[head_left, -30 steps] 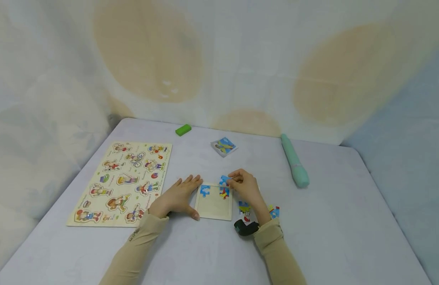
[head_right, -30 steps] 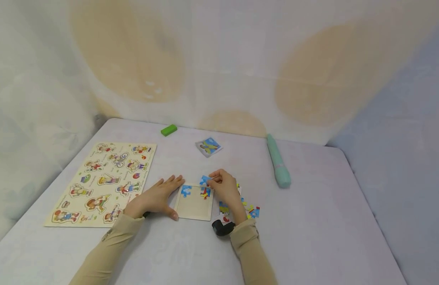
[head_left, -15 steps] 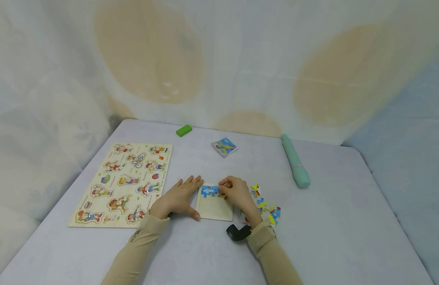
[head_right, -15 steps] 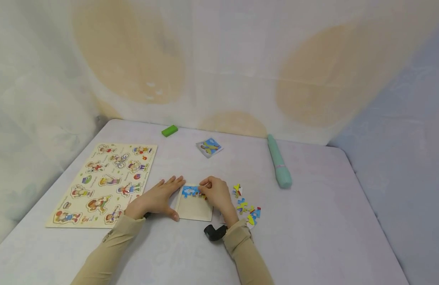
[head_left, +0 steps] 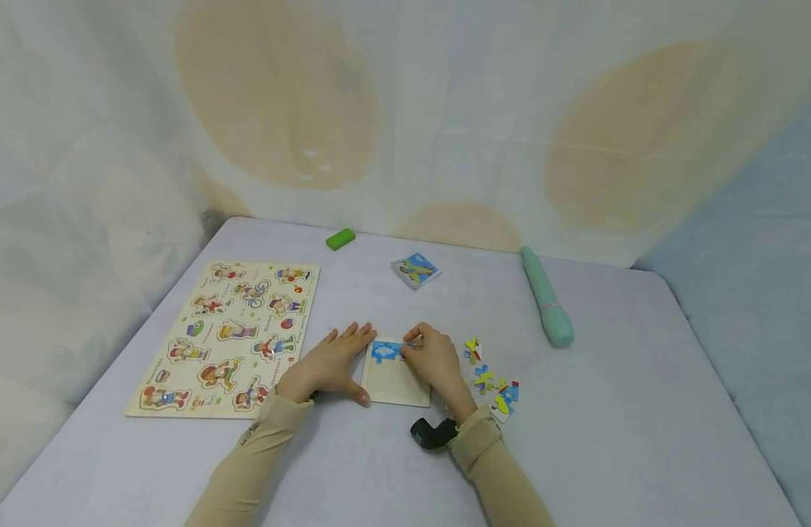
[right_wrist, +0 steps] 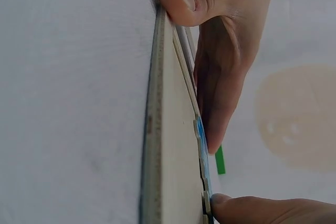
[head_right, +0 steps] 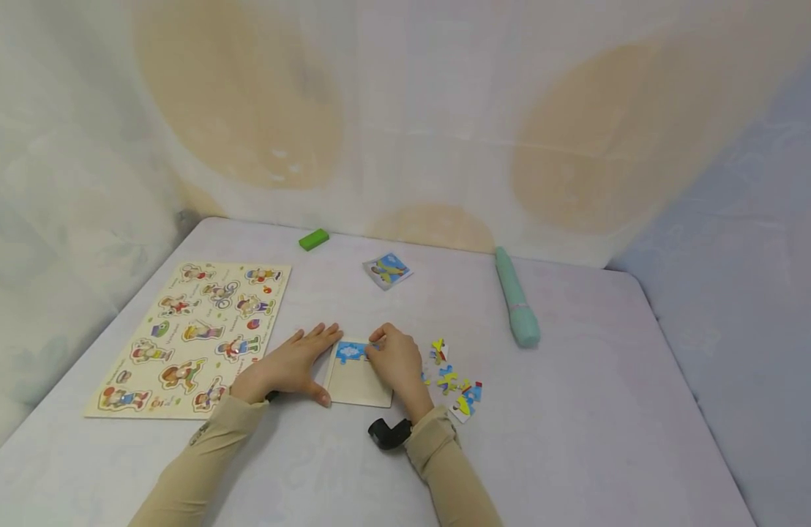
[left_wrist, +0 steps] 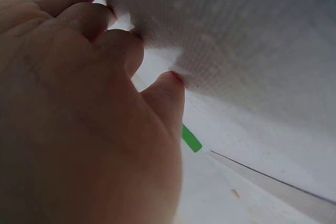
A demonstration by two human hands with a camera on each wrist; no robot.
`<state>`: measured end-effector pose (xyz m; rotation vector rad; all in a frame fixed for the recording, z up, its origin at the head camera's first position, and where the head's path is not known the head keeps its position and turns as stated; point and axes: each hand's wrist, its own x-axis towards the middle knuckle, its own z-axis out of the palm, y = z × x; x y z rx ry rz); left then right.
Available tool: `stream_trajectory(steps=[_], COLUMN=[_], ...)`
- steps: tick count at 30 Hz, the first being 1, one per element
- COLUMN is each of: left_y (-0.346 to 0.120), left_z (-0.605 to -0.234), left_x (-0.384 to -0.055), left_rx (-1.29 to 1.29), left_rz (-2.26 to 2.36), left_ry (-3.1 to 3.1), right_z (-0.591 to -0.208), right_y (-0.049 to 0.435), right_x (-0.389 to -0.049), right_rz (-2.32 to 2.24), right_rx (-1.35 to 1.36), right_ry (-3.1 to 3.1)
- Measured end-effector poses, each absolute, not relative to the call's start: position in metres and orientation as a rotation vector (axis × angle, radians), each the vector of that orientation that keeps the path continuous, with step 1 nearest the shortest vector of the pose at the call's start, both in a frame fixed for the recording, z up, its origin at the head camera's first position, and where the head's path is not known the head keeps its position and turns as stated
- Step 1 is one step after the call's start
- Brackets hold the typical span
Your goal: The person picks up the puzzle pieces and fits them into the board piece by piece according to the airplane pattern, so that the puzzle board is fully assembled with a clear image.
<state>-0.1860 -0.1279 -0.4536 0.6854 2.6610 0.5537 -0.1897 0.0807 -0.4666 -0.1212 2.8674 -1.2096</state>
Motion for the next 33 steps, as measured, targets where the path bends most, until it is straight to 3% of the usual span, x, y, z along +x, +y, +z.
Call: stream_trajectory(steps=[9, 19, 33], left_y=[-0.129, -0.13, -0.128], left_z=[-0.45, -0.452, -0.452], left_x=[-0.184, -0.184, -0.186], left_rx=[0.669, 0.679, 0.694], left_rz=[0.544, 0.559, 0.551], left_ry=[2.673, 2.662, 2.661], right_z=[-0.467, -0.466, -0.464], right_y=[0.08, 0.103, 0.111], right_x=[-0.19, -0.193, -0.191], right_rz=[-1.081, -1.133, -0.972], right_rx=[0.037, -0.199, -0.174], right_ry=[2.904, 2.727, 2.756])
